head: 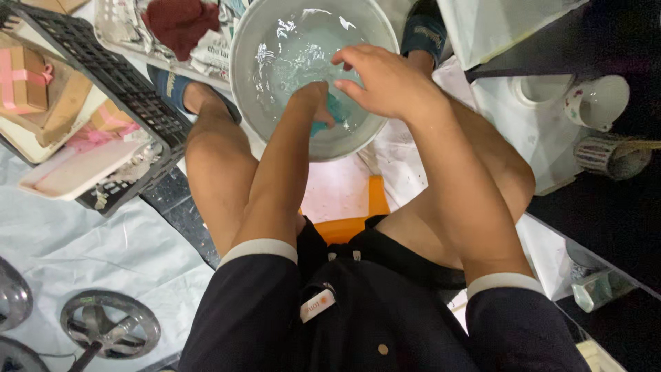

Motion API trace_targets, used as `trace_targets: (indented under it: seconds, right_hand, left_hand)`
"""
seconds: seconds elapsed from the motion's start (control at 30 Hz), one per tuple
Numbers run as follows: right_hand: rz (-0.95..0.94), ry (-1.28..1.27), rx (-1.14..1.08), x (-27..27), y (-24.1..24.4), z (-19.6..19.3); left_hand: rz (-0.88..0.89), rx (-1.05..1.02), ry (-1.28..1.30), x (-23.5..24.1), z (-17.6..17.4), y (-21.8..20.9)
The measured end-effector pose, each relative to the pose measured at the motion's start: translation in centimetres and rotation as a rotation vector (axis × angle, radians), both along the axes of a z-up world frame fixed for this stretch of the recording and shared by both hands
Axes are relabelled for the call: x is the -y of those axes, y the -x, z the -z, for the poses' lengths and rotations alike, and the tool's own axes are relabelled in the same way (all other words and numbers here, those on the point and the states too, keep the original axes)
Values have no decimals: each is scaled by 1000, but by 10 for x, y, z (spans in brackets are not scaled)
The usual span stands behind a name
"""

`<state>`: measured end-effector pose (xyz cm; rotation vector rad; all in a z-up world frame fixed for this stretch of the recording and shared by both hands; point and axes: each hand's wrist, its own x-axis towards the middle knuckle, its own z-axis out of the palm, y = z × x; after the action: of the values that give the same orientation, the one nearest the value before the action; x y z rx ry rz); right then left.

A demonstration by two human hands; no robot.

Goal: The person washes several ceramic cups and a small plate in a bucket of water using a sponge. The person scrubs the interior and exterior of each item, rinses them in the water, and places them on a nearby shelf.

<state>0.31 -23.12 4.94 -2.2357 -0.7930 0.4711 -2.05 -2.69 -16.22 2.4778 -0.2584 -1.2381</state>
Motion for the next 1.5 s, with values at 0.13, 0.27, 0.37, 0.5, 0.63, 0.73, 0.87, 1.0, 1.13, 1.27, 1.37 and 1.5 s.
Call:
trace_targets:
  seconds: [0.13,0.27,0.37,0.5,0.63,0.73,0.87,1.0,1.13,1.27,1.37,1.5]
  right_hand:
    - [39,13,-54,1,-5,-6]
    - [27,2,-18,3,-6,-12]
    - [59,47,-82,4,-4,-19]
    - [88,-10,133,2,1,-24]
    - [96,-52,234,-1,3,-27]
    - [77,-54,248,-4,3,-26]
    - [0,15,318,-21,12,-18]
    - [-139,195,257,-41,19,-8]
    - [-219,252,279,-60,28,5]
    - [-223,262,258,-68,38,19]
    - [-231,301,295,-68,37,23]
    - [-177,399,419,-73,40,27]
  left_hand:
    - [-25,88,148,-2,-4,-8]
    - [-166,292,409,-4,-19,-10]
    - [-263,346,471,-3,-45,-21]
    - [-308,533,539,-2,-94,-32]
    - [-299,628,611,-6,-148,-33]
    - [-275,657,597,-10,-181,-26]
    - [-271,696,678,-20,-204,-8]
    - [-253,704,535,-33,-207,5]
    - [-217,720,538,-47,-201,11]
    - [-208,721,502,-57,-190,18]
    - [-215,666,461,-61,-186,16]
    - [-217,765,516,-61,-186,18]
